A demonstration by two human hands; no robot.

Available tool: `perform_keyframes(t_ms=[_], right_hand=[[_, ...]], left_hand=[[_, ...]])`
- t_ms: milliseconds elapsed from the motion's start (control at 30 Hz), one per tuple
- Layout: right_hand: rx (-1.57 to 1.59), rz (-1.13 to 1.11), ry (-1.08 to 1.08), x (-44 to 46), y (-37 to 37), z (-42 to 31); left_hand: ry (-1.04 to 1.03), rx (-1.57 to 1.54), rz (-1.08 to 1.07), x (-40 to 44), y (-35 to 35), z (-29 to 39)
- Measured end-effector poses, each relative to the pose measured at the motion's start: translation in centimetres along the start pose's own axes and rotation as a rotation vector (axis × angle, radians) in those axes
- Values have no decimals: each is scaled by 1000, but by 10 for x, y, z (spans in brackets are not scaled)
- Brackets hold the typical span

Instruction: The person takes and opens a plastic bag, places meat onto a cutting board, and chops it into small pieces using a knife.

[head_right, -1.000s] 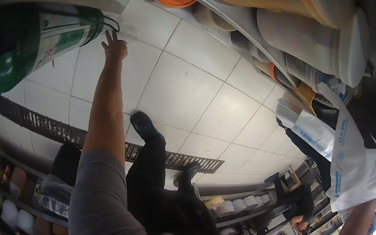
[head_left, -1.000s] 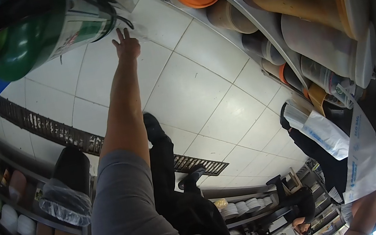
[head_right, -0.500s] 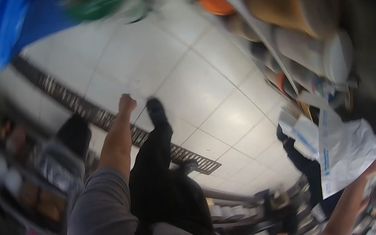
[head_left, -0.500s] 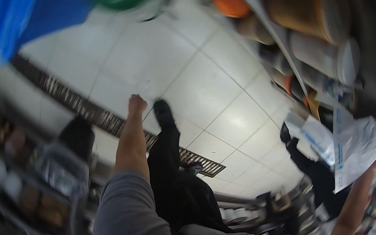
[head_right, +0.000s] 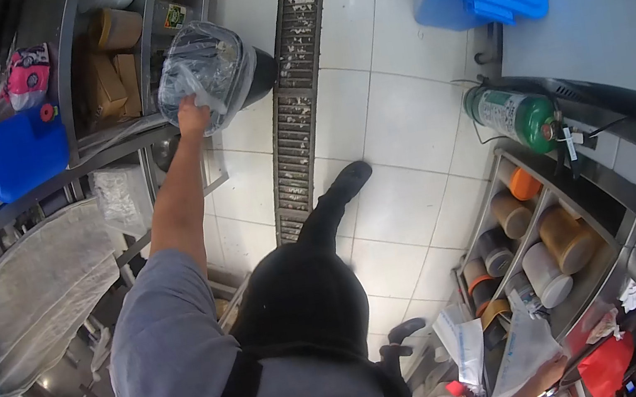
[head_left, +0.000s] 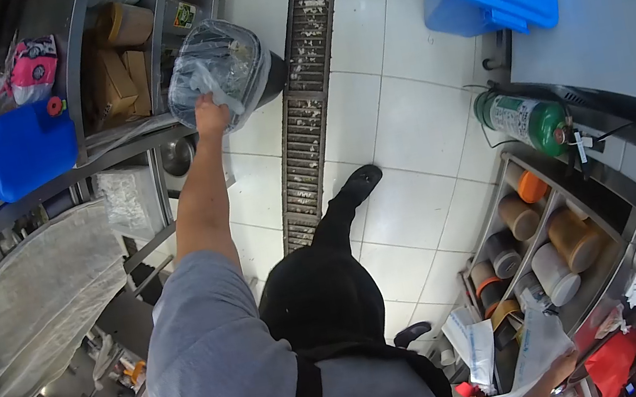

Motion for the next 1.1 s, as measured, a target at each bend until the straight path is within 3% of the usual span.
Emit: perform_keyframes(t_ms=[33,100,167,233,300,367,433,533,600,700,833,900,967,1033,1100], right_hand=[[47,27,-2,-12,10,-17],[82,190,39,-48,34,-64],[182,298,77,-89,67,-112],[345,262,233,-116,40,-119],[542,79,365,-171,60,-181],[605,-86,488,-200,47,-204],[709,-126,640,-220,40,-225],[614,-53,854,-224,46,-244],[532,-192,883,-229,54,-250],[609,-207,763,-240,85,-256],[401,-20,794,-245,62,-240],[377,-61,726,-263,61,-240],[274,-185,606,-279,61,-246],[168,-270,617,-297,75,-270],[151,-255,663,-303,77,-288]], left_hand=[[6,-23,9,12,3,-2],[139,74,-250,31,10,-10],[187,-97,-176,29,29,-10],[242,-256,-80,6,48,-14],[109,-394,92,-34,63,-11],[107,-440,178,-98,50,-25],[372,-377,-78,-184,39,-23],[462,-411,-240,-287,39,-4],[457,-468,-293,-304,62,15],[340,-522,-172,-253,66,24],[32,-587,26,-115,78,50],[-54,-473,53,-46,59,59],[-79,-404,-12,9,49,60],[-98,-332,-91,46,19,52],[27,-218,-255,70,-21,29]])
Point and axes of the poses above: each hand's wrist, its own x-axis towards the middle knuckle, its own y-axis out of the back of the hand, z = x × y, the point moved 3 cm from there along x, towards the middle knuckle
